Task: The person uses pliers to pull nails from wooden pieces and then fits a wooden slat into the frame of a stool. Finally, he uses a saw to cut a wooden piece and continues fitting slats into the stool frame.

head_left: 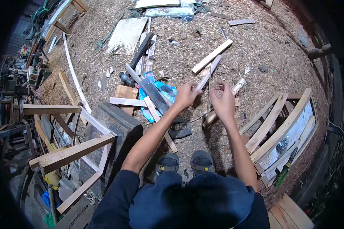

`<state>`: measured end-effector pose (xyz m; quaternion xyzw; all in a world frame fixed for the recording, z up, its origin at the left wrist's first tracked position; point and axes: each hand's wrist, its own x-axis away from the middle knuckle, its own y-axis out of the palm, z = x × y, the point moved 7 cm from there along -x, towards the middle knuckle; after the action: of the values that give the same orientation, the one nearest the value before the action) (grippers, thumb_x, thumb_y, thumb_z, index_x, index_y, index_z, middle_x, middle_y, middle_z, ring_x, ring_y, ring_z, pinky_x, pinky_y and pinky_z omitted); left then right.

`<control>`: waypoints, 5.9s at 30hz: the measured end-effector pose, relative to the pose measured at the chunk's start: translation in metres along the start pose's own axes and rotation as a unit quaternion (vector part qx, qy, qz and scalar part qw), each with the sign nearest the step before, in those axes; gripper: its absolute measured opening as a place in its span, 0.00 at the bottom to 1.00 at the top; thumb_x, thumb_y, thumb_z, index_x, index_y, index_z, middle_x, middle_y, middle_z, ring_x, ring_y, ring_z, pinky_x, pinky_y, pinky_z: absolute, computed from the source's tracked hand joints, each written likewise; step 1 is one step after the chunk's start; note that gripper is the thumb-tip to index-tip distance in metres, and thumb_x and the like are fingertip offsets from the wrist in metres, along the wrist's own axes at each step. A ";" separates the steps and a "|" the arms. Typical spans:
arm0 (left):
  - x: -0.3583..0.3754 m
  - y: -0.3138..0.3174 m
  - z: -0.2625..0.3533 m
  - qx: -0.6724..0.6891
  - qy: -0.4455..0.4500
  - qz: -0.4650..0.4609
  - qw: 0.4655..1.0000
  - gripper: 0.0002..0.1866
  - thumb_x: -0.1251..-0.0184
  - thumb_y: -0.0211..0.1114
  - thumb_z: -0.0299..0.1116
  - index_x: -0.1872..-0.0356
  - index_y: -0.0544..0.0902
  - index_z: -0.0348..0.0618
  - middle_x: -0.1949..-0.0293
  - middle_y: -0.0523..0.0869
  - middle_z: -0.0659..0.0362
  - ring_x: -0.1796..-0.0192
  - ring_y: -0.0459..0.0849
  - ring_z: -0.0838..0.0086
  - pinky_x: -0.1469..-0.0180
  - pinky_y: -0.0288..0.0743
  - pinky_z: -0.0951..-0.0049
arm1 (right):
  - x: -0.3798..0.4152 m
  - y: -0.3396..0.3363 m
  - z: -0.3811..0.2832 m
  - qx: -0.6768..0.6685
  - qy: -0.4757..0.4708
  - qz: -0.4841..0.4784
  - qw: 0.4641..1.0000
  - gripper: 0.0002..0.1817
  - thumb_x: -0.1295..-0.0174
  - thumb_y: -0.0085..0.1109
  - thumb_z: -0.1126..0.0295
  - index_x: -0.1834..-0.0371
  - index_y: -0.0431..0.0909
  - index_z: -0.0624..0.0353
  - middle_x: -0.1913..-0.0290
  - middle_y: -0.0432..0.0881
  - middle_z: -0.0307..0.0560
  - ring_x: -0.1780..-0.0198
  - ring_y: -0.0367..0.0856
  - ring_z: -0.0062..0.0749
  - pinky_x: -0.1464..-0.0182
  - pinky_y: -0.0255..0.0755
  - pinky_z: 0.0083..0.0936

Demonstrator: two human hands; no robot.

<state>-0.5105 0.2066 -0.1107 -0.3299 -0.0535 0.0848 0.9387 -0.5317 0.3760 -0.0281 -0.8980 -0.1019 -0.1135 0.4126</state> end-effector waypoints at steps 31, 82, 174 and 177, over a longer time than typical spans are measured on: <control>0.094 -0.109 0.022 0.123 -0.049 0.010 0.991 0.19 0.30 0.65 0.44 0.52 0.85 0.36 0.62 0.90 0.46 0.60 0.90 0.59 0.56 0.81 0.62 | 0.079 0.064 -0.029 -0.229 -0.073 -0.213 0.947 0.15 0.32 0.64 0.65 0.52 0.82 0.67 0.64 0.88 0.47 0.66 0.86 0.25 0.67 0.82 0.26; 0.429 -0.316 0.036 -0.046 -0.261 0.337 0.903 0.15 0.27 0.63 0.37 0.52 0.81 0.33 0.63 0.83 0.47 0.65 0.83 0.65 0.62 0.75 0.68 | 0.229 0.100 -0.312 -0.209 -0.527 -0.214 0.795 0.45 0.51 0.82 0.54 0.38 0.65 0.68 0.51 0.85 0.60 0.48 0.87 0.50 0.49 0.80 0.38; 0.369 -0.354 0.007 -0.118 -0.121 0.323 0.931 0.10 0.36 0.71 0.32 0.56 0.86 0.43 0.61 0.88 0.51 0.59 0.88 0.52 0.60 0.79 0.60 | 0.222 0.123 -0.302 -0.209 -0.548 -0.275 0.762 0.26 0.42 0.71 0.77 0.44 0.66 0.66 0.57 0.85 0.60 0.52 0.88 0.46 0.51 0.78 0.34; 0.367 -0.354 0.002 -0.087 -0.118 0.320 0.936 0.10 0.37 0.71 0.33 0.57 0.86 0.42 0.61 0.88 0.51 0.59 0.88 0.53 0.59 0.78 0.60 | 0.226 0.118 -0.306 -0.196 -0.549 -0.278 0.763 0.27 0.42 0.70 0.78 0.44 0.66 0.66 0.57 0.85 0.61 0.51 0.88 0.46 0.51 0.78 0.34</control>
<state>-0.1071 0.0076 0.1299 -0.3980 -0.0626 0.4137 0.8164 -0.3200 0.0872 0.1466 -0.8004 -0.5318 0.2721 0.0510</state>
